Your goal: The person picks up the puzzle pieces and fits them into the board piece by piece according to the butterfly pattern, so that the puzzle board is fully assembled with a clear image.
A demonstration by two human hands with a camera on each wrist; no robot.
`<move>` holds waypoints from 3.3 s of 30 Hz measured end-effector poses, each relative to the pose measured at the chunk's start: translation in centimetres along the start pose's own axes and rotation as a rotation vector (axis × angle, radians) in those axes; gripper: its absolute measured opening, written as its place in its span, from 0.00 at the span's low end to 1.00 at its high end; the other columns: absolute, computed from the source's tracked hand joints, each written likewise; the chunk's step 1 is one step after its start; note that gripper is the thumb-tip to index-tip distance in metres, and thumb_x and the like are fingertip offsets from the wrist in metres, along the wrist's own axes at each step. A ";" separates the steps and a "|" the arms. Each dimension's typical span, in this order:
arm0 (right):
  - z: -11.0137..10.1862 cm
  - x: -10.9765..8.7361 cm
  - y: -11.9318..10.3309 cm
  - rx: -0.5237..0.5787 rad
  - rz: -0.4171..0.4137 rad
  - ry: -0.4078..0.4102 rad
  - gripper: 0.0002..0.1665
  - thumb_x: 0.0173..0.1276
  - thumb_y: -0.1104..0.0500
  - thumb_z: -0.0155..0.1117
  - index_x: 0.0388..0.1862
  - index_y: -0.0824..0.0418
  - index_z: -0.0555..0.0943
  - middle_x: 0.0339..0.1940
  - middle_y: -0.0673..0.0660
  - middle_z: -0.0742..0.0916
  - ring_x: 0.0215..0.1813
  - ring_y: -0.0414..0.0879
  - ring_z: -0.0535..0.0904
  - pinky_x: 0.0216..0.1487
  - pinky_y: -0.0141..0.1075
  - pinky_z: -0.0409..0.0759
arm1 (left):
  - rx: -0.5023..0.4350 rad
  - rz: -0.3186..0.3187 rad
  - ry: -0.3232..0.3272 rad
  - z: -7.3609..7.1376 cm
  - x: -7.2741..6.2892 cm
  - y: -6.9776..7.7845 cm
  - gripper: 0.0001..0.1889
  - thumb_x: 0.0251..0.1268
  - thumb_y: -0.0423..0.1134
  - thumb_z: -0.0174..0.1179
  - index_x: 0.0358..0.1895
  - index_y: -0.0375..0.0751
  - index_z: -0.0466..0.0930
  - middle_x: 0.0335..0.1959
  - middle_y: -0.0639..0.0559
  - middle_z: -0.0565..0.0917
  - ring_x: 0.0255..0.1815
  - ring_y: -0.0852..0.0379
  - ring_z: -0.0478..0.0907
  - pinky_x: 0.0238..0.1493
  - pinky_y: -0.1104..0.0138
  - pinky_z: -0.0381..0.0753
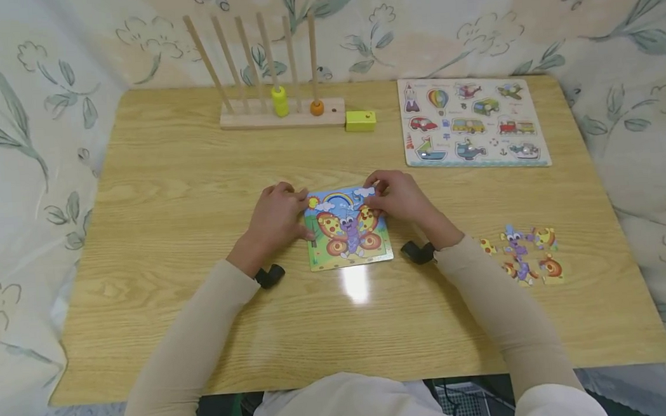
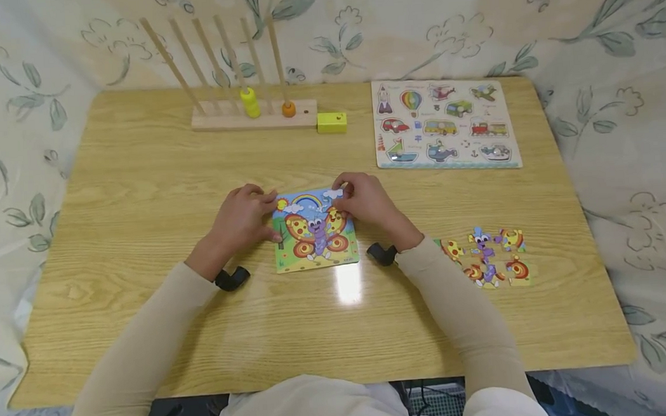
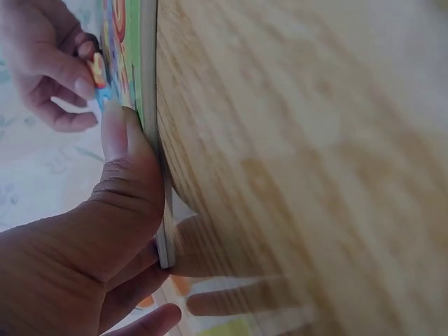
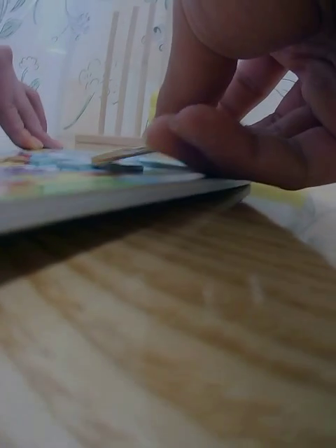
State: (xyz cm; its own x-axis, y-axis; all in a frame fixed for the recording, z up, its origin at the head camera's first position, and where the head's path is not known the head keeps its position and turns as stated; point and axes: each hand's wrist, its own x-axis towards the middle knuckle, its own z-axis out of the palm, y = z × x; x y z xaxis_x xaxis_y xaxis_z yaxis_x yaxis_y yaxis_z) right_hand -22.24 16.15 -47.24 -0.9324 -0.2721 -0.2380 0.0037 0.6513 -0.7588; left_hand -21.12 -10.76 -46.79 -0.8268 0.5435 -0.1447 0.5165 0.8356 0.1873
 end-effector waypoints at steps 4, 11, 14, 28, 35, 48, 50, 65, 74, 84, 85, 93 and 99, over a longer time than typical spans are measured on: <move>0.1 0.0 -0.2 -0.023 0.018 0.021 0.16 0.63 0.58 0.67 0.49 0.61 0.80 0.29 0.57 0.81 0.24 0.44 0.82 0.27 0.31 0.79 | -0.011 0.000 0.008 0.1 0.0 0.0 0.42 0.42 0.62 0.70 0.63 0.45 0.75 0.68 0.50 0.72 0.65 0.45 0.67 0.69 0.47 0.63; 0.5 0.1 -0.3 -0.136 0.039 0.066 0.17 0.61 0.53 0.69 0.47 0.58 0.83 0.30 0.56 0.82 0.31 0.47 0.76 0.31 0.34 0.72 | -0.063 -0.007 0.026 0.1 -0.2 0.0 0.42 0.42 0.61 0.71 0.65 0.45 0.74 0.68 0.49 0.72 0.67 0.45 0.66 0.69 0.46 0.62; 0.6 0.1 -0.4 -0.160 0.041 0.062 0.17 0.61 0.52 0.69 0.47 0.58 0.83 0.30 0.56 0.82 0.33 0.48 0.74 0.32 0.35 0.71 | -0.085 -0.016 0.034 0.2 -0.2 0.0 0.42 0.42 0.60 0.71 0.65 0.46 0.74 0.68 0.49 0.72 0.68 0.45 0.66 0.70 0.46 0.62; 0.2 0.4 -0.8 -0.225 0.042 0.047 0.18 0.59 0.52 0.71 0.47 0.58 0.85 0.31 0.57 0.84 0.34 0.49 0.74 0.33 0.35 0.71 | -0.089 -0.031 0.013 0.4 -0.3 0.0 0.41 0.45 0.58 0.71 0.66 0.45 0.73 0.69 0.49 0.71 0.71 0.45 0.63 0.70 0.44 0.60; 0.3 0.1 -1.1 -0.224 0.068 0.056 0.18 0.60 0.52 0.70 0.47 0.58 0.84 0.30 0.57 0.83 0.33 0.48 0.74 0.31 0.35 0.71 | -0.093 -0.027 0.016 0.3 -0.3 0.1 0.42 0.45 0.57 0.71 0.67 0.45 0.72 0.69 0.48 0.70 0.71 0.44 0.62 0.70 0.44 0.60; 0.4 0.3 -1.2 -0.236 0.091 0.064 0.25 0.60 0.52 0.71 0.52 0.58 0.72 0.28 0.56 0.81 0.30 0.49 0.73 0.30 0.36 0.70 | -0.103 -0.034 0.011 0.3 -0.3 0.2 0.43 0.44 0.58 0.71 0.67 0.45 0.71 0.70 0.49 0.70 0.72 0.45 0.62 0.71 0.45 0.59; 0.4 0.4 -1.1 -0.246 0.092 0.063 0.26 0.60 0.52 0.71 0.52 0.58 0.72 0.28 0.56 0.81 0.30 0.49 0.74 0.30 0.36 0.70 | -0.105 -0.032 0.013 0.4 -0.3 0.2 0.43 0.44 0.58 0.72 0.67 0.45 0.71 0.70 0.49 0.70 0.72 0.45 0.62 0.71 0.45 0.59; 0.3 -0.4 -0.5 -0.275 0.052 0.082 0.18 0.66 0.49 0.64 0.49 0.58 0.75 0.25 0.55 0.79 0.27 0.48 0.72 0.27 0.35 0.68 | -0.091 -0.029 0.000 0.0 -0.2 0.5 0.43 0.46 0.57 0.71 0.68 0.44 0.70 0.70 0.48 0.69 0.72 0.44 0.62 0.70 0.46 0.60; -4.7 -6.2 3.1 -0.267 0.090 0.229 0.18 0.70 0.48 0.59 0.48 0.61 0.79 0.24 0.58 0.80 0.25 0.49 0.72 0.27 0.38 0.68 | -0.076 -0.034 0.004 0.3 -0.2 0.4 0.42 0.47 0.58 0.71 0.67 0.44 0.71 0.70 0.49 0.69 0.71 0.44 0.62 0.69 0.45 0.61; -8.8 -14.2 7.2 -0.382 0.232 0.062 0.31 0.66 0.44 0.64 0.57 0.65 0.75 0.31 0.59 0.81 0.25 0.47 0.72 0.26 0.37 0.69 | -0.035 -0.028 -0.010 -0.1 -0.4 0.1 0.42 0.46 0.59 0.70 0.66 0.44 0.72 0.70 0.48 0.70 0.71 0.43 0.63 0.68 0.45 0.64; -8.9 -14.7 7.4 -0.387 0.246 0.048 0.31 0.64 0.45 0.66 0.57 0.65 0.76 0.31 0.60 0.82 0.25 0.47 0.72 0.25 0.37 0.69 | -0.037 -0.030 -0.011 -0.1 -0.4 0.1 0.42 0.47 0.59 0.70 0.66 0.44 0.72 0.70 0.48 0.70 0.71 0.43 0.63 0.68 0.45 0.64; -7.8 -15.9 9.5 -0.364 0.265 0.038 0.33 0.60 0.49 0.71 0.54 0.70 0.75 0.46 0.71 0.83 0.45 0.61 0.79 0.43 0.54 0.76 | -0.052 -0.032 -0.028 -0.1 -0.2 0.2 0.42 0.47 0.58 0.71 0.67 0.43 0.71 0.71 0.48 0.69 0.72 0.43 0.62 0.68 0.44 0.63; -7.6 -15.9 9.8 -0.378 0.246 0.069 0.29 0.60 0.53 0.71 0.52 0.72 0.76 0.45 0.71 0.83 0.46 0.62 0.78 0.44 0.55 0.75 | -0.058 -0.029 -0.031 0.3 -0.1 0.1 0.42 0.47 0.58 0.70 0.67 0.44 0.70 0.71 0.48 0.68 0.72 0.43 0.61 0.69 0.44 0.63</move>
State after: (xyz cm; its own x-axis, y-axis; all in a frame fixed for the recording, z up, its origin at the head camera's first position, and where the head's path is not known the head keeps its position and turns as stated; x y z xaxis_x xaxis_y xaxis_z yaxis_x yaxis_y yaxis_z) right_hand -10.16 32.29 -46.28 -0.9422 -0.0376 -0.3331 0.1077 0.9071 -0.4070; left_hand -20.92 -10.66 -47.01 -0.8335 0.5222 -0.1804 0.4781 0.8454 0.2381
